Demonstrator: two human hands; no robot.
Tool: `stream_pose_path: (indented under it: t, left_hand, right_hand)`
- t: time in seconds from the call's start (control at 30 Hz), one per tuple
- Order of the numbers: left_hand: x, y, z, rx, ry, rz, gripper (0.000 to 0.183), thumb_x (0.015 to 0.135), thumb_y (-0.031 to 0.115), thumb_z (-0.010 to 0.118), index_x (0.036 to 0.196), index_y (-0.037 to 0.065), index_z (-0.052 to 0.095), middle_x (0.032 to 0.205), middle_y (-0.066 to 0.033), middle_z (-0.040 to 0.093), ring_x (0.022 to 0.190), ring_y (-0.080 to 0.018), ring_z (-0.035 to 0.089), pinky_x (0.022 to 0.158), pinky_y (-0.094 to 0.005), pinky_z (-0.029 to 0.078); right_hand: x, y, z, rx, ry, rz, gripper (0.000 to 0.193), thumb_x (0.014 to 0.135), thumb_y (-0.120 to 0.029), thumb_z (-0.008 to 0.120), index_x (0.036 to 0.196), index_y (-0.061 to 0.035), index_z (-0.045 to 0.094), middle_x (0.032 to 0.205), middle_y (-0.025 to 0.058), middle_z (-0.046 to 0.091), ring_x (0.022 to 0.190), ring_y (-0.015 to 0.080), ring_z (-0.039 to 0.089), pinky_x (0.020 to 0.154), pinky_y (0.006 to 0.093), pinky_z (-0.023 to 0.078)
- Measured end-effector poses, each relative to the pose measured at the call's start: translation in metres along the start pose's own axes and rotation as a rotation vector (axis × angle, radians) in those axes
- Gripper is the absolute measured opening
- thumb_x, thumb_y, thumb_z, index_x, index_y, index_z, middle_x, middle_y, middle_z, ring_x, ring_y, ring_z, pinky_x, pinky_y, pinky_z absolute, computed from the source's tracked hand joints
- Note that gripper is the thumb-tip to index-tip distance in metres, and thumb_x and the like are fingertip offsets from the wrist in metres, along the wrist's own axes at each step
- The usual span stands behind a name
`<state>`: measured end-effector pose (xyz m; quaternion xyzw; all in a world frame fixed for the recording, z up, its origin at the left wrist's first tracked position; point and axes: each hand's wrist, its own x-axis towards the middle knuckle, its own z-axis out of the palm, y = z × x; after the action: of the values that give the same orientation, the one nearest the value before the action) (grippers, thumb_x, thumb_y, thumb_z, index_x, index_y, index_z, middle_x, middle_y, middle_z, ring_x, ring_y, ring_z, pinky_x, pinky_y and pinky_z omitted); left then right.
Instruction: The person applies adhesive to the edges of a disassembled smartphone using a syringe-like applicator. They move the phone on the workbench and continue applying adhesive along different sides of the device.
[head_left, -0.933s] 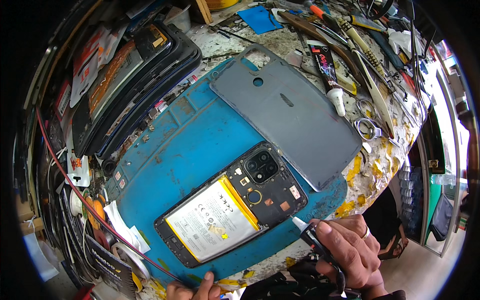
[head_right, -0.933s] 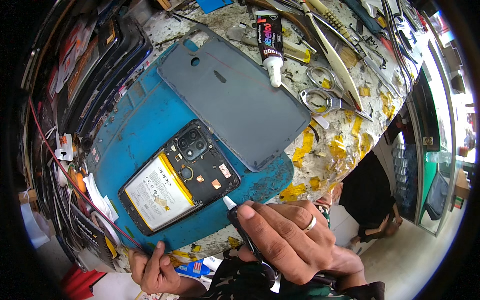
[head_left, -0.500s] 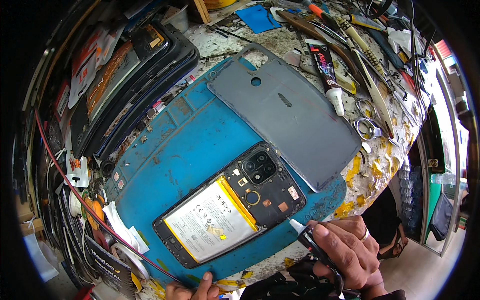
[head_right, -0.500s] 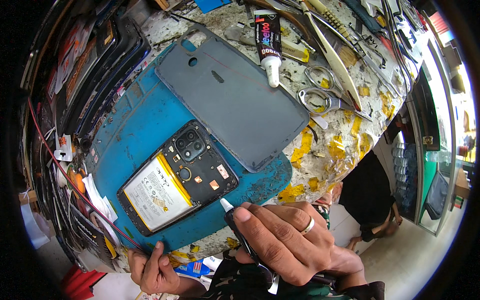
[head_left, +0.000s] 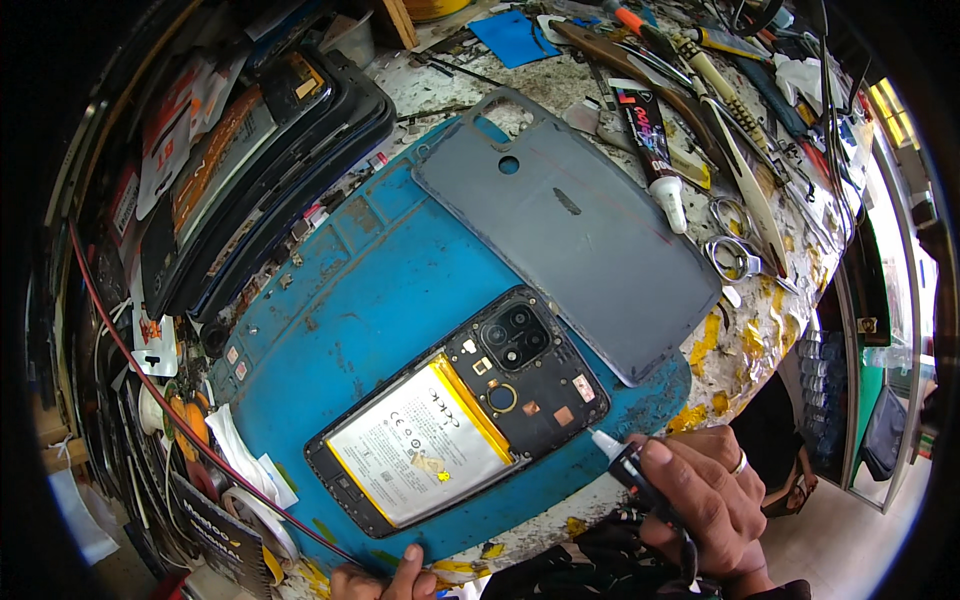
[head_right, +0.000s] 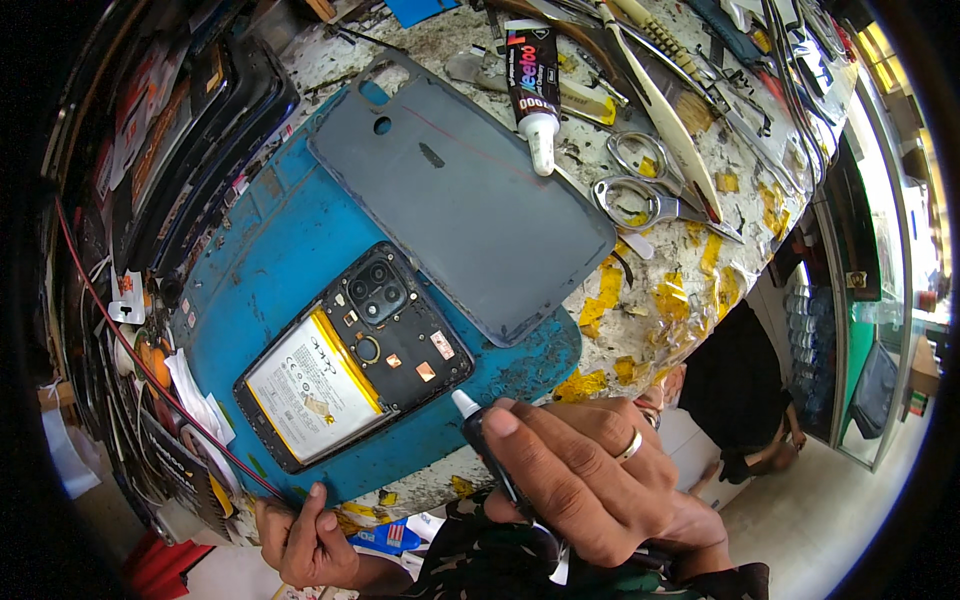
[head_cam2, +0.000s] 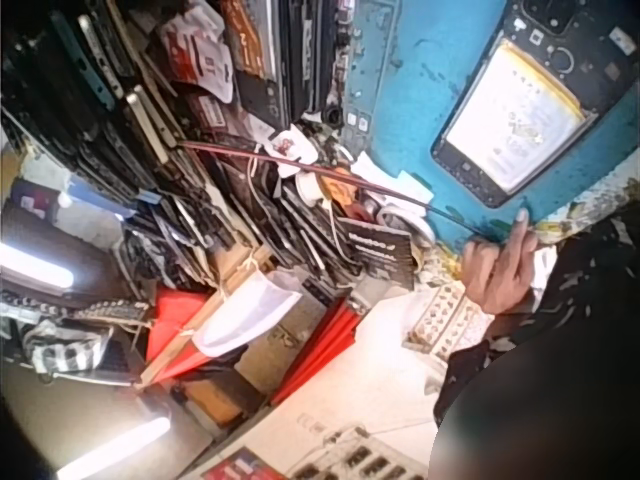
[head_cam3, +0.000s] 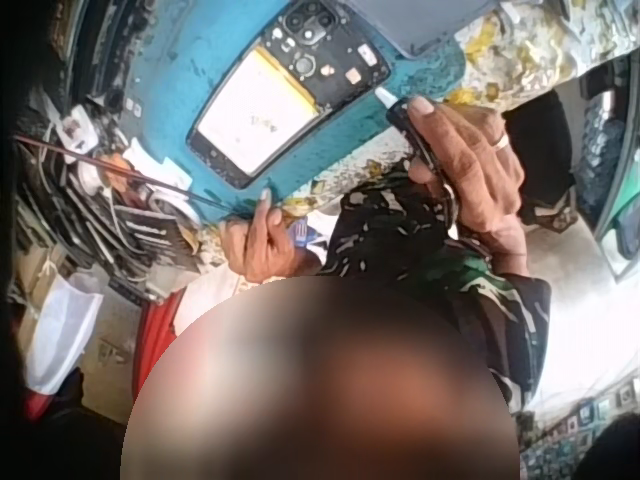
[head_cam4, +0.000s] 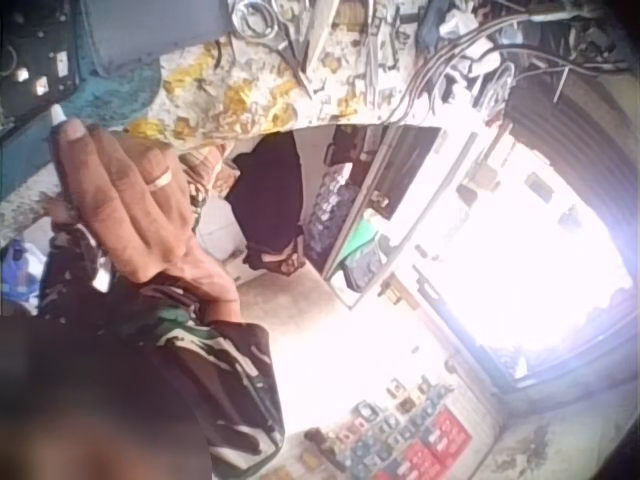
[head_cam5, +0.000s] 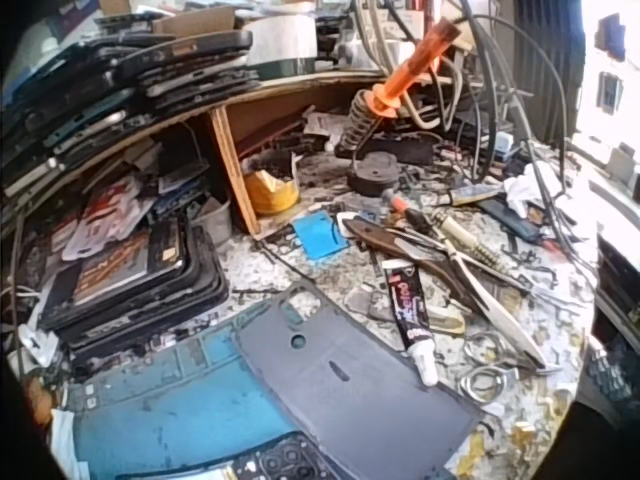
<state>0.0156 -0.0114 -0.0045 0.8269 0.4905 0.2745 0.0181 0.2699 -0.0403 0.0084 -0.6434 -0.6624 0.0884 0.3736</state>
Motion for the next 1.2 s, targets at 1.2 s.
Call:
stream_pose_path:
  t: [1.2]
  left_hand:
    - [0.0015,0.0006,0.0008,0.014,-0.015,0.007,0.030,0.091,0.027,0.056,0.092,0.001,0.073,0.056,-0.0031,0.031,0.055,-0.0217,0.036,0.054,-0.0362,0.033]
  right_hand:
    - [0.0005,0.0028,-0.0026,0.022,0.044,0.080,0.043,0.078,-0.025,0.070,0.110,0.0014,0.062,0.088,0.0141,0.067,0.075,0.0229,0.065,0.063,0.0339,0.051]
